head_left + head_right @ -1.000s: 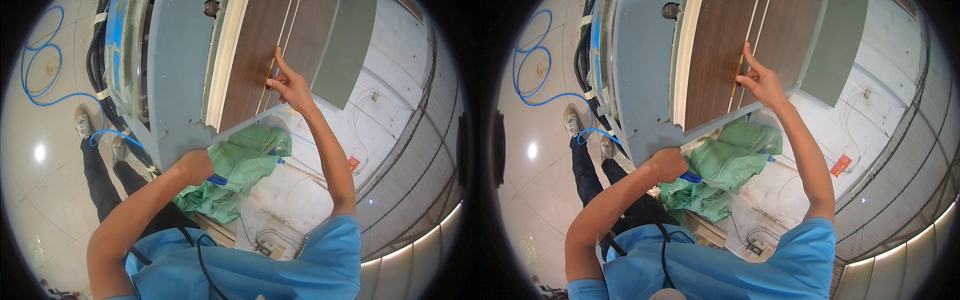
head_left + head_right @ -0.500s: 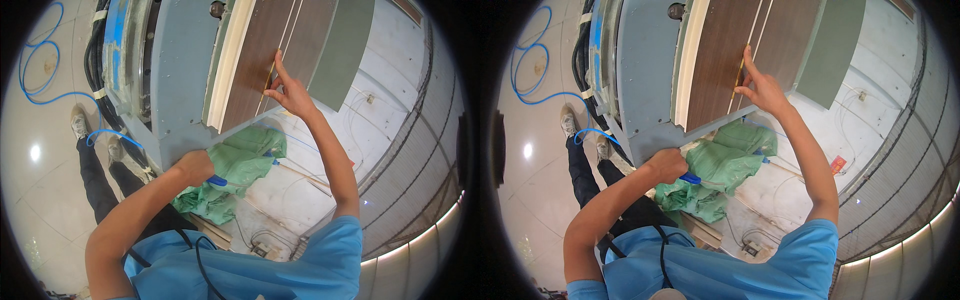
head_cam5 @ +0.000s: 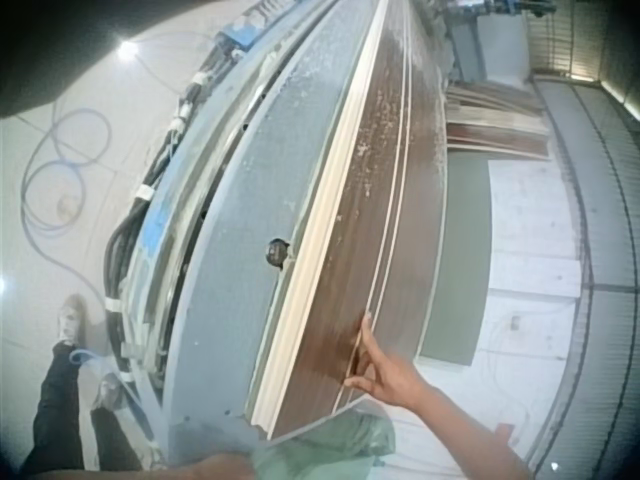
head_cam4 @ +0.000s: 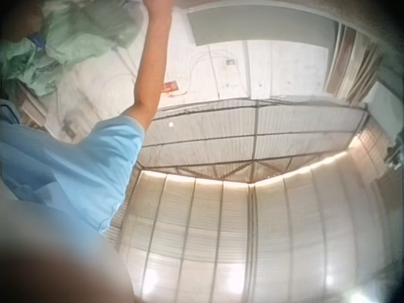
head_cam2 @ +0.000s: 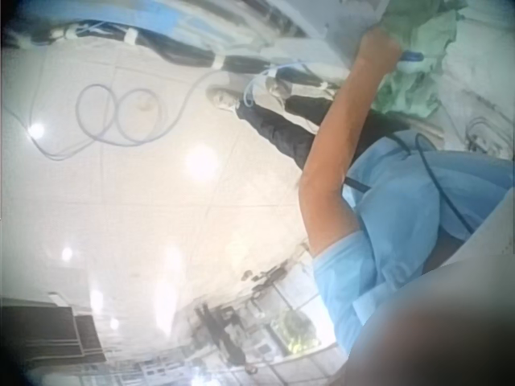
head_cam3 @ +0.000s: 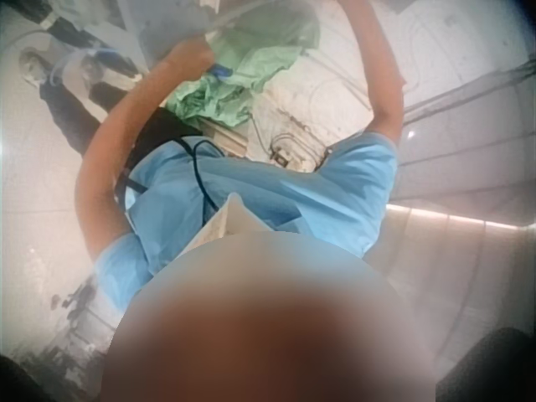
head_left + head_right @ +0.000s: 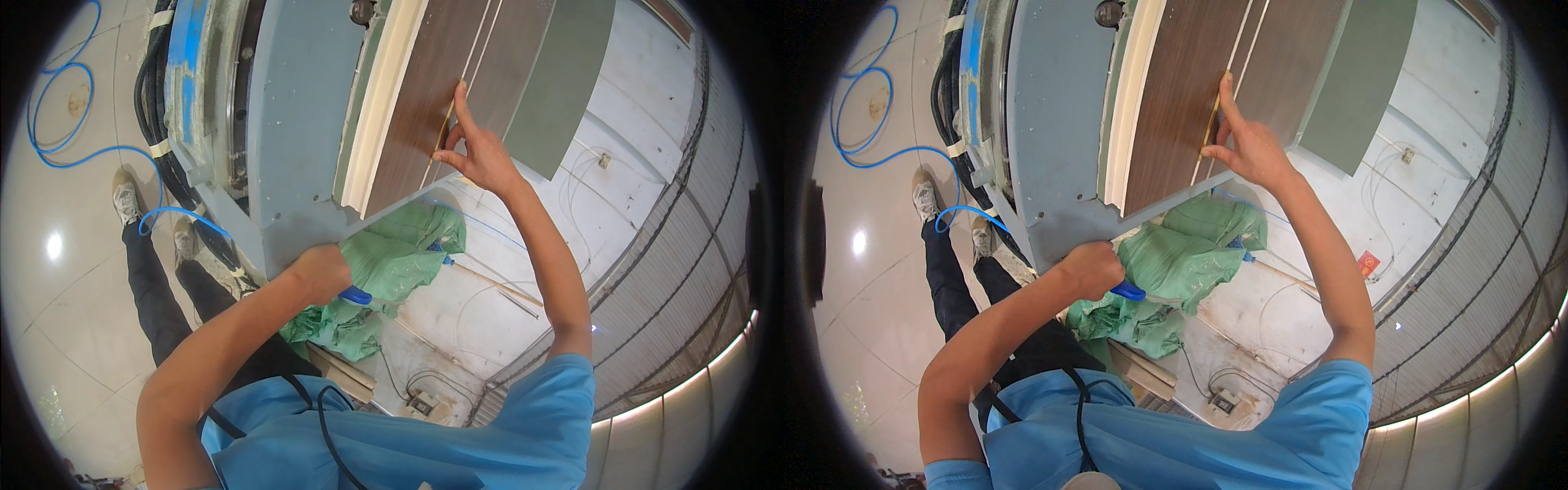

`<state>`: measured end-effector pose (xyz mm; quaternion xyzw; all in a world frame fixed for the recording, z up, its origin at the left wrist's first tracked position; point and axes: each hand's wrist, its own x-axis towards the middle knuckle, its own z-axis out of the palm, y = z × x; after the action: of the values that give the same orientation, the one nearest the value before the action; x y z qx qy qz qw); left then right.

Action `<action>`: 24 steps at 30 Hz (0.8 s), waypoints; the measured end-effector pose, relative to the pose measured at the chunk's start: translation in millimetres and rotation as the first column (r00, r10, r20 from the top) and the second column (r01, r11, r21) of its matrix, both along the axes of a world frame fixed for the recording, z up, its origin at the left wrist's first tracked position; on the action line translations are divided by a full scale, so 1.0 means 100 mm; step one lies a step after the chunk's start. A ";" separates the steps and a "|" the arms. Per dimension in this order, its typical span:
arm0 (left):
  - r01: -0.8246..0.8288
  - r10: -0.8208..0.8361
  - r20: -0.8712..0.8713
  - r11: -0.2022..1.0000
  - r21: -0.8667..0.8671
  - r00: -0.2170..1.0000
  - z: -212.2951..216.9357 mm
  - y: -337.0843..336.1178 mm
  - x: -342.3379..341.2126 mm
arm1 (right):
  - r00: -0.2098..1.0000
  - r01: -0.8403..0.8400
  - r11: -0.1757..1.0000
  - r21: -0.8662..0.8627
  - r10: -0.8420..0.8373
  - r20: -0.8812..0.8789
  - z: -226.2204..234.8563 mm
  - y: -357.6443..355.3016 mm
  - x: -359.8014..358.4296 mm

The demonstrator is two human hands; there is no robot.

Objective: The person walks to a control station, interacts with the computer, then returns to a large machine. They use a blue air gun to apply adhesive along white strips on a wooden panel, repeatedly checking alignment with a yellow ruler and adjusting the strips by hand.

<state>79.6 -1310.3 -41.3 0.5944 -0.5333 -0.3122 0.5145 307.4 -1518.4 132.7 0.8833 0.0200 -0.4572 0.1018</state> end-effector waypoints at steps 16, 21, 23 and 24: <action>0.142 -0.152 0.160 0.987 0.071 0.975 0.08 0.02 0.12 | 0.994 -0.094 0.996 0.003 0.094 0.051 -0.02 -0.07 -0.04; 0.142 -0.158 0.172 0.985 0.103 0.972 0.10 0.06 0.16 | 0.995 -0.071 0.994 0.078 0.066 0.069 -0.05 -0.10 -0.05; 0.138 -0.163 0.231 0.983 0.120 0.959 0.09 0.06 0.16 | 0.994 -0.065 0.994 0.084 0.058 0.088 -0.06 -0.12 -0.05; 0.146 -0.181 0.254 0.978 0.148 0.950 0.10 0.06 0.16 | 0.995 -0.052 0.994 0.096 0.043 0.093 -0.07 -0.13 -0.06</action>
<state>95.4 -1304.4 -31.3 0.6163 -0.6239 -0.3047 0.3715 301.3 -1531.4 126.0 0.9064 0.0587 -0.4124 0.0699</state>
